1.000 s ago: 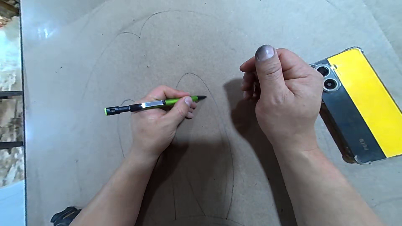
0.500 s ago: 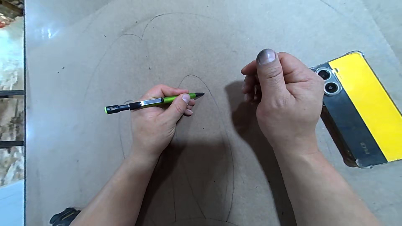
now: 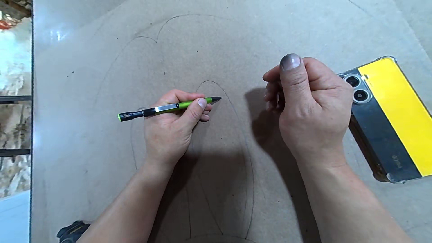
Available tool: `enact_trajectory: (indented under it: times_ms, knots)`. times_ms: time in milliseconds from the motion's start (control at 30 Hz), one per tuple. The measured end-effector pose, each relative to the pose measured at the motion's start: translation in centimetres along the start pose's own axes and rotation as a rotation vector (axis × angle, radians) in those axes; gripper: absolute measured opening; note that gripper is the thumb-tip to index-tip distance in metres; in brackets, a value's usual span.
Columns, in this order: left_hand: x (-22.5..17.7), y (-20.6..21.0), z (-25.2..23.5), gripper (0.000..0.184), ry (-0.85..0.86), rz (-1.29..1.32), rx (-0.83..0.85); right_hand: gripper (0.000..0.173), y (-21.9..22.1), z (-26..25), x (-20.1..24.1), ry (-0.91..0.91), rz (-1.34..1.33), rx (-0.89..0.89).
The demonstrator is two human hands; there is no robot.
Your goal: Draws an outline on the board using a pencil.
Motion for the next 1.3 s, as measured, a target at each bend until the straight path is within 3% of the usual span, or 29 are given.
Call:
enact_trajectory:
  times_ms: [233,433,1300]
  knots:
    - [-0.2,0.3,0.1,0.009,0.011,0.004,0.063,0.031,0.0,0.0,0.0,0.000,-0.003,-0.007]
    - [0.1,-0.3,0.0,0.012,-0.019,0.019,-0.074,0.032,0.0,0.0,-0.1,0.009,0.007,0.000]
    - [0.2,-0.7,-0.4,0.011,-0.006,0.052,-0.154,0.032,0.1,0.1,-0.2,0.025,0.014,0.017]
Point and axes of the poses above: each hand's wrist, its own z-axis away from the middle knuckle, its own y-axis out of the palm, x = y × z, the point moved 8 cm from there along -z, towards the middle knuckle, and after that the axes turned 15 degrees about -y, right-handed, at the moved point
